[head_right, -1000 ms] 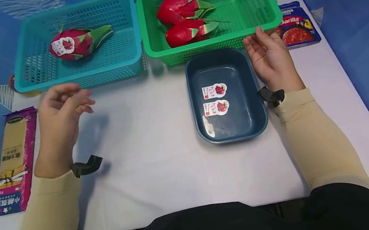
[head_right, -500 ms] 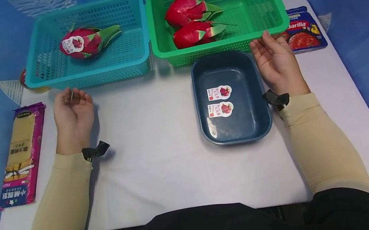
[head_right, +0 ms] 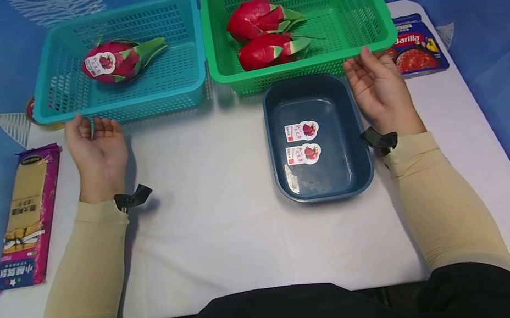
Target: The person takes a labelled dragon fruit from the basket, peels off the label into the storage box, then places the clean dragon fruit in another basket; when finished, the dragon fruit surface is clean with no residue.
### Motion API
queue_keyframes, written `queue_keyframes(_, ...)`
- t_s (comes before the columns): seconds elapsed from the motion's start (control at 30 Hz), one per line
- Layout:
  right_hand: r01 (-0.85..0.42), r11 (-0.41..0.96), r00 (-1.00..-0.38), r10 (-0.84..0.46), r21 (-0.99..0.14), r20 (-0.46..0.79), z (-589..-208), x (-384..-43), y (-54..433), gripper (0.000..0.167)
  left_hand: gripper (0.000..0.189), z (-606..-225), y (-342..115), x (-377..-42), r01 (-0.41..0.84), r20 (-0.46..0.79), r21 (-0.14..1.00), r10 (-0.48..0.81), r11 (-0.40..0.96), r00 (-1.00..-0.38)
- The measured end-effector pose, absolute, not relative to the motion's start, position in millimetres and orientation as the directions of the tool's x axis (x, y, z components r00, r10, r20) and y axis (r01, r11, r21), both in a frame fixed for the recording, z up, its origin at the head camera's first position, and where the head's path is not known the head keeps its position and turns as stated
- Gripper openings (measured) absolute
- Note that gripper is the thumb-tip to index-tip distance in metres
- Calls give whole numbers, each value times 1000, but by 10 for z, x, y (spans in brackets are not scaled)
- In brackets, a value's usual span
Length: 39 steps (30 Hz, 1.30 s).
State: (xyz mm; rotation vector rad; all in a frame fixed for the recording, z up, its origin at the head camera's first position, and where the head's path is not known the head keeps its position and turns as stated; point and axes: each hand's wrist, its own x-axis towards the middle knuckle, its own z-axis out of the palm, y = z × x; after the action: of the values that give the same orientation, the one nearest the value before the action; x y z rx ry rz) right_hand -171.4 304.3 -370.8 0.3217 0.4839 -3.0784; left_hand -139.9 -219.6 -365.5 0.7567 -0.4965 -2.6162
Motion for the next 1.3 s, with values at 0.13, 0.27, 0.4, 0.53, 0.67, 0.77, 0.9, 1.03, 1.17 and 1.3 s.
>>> queue_keyframes(0.13,38,-954,-979,24,-297,-201,-3721,-1709,3053,29,28,-3642,-2150,-1454,251,-439,444,-453,-860,-776)
queue_keyframes(0.27,42,-952,-980,19,-303,-197,-3720,-1706,3053,33,29,-3652,-2116,-1486,271,-432,446,-471,-853,-769)
queue_keyframes(0.4,49,-950,-981,13,-308,-195,-3711,-1705,3043,37,30,-3666,-2114,-1487,281,-431,443,-477,-851,-766)
queue_keyframes(0.53,48,-950,-980,15,-308,-200,-3700,-1704,3041,38,29,-3665,-2126,-1490,293,-424,426,-474,-856,-772)
queue_keyframes(0.67,50,-949,-977,17,-311,-211,-3695,-1700,3048,42,28,-3658,-2142,-1495,299,-422,414,-472,-860,-774)
queue_keyframes(0.77,50,-949,-977,19,-312,-214,-3698,-1696,3048,41,29,-3656,-2156,-1495,300,-420,413,-472,-860,-775)
queue_keyframes(0.9,50,-950,-977,17,-309,-212,-3705,-1694,3043,38,31,-3659,-2168,-1496,304,-417,413,-475,-858,-774)
queue_keyframes(1.03,51,-950,-978,15,-307,-209,-3707,-1693,3040,36,30,-3668,-2177,-1506,312,-416,413,-482,-855,-771)
queue_keyframes(1.17,52,-950,-979,13,-309,-204,-3705,-1689,3038,38,31,-3676,-2170,-1517,322,-403,406,-484,-855,-777)
queue_keyframes(1.3,49,-949,-980,15,-311,-199,-3704,-1685,3041,39,32,-3671,-2138,-1504,306,-401,406,-469,-861,-787)
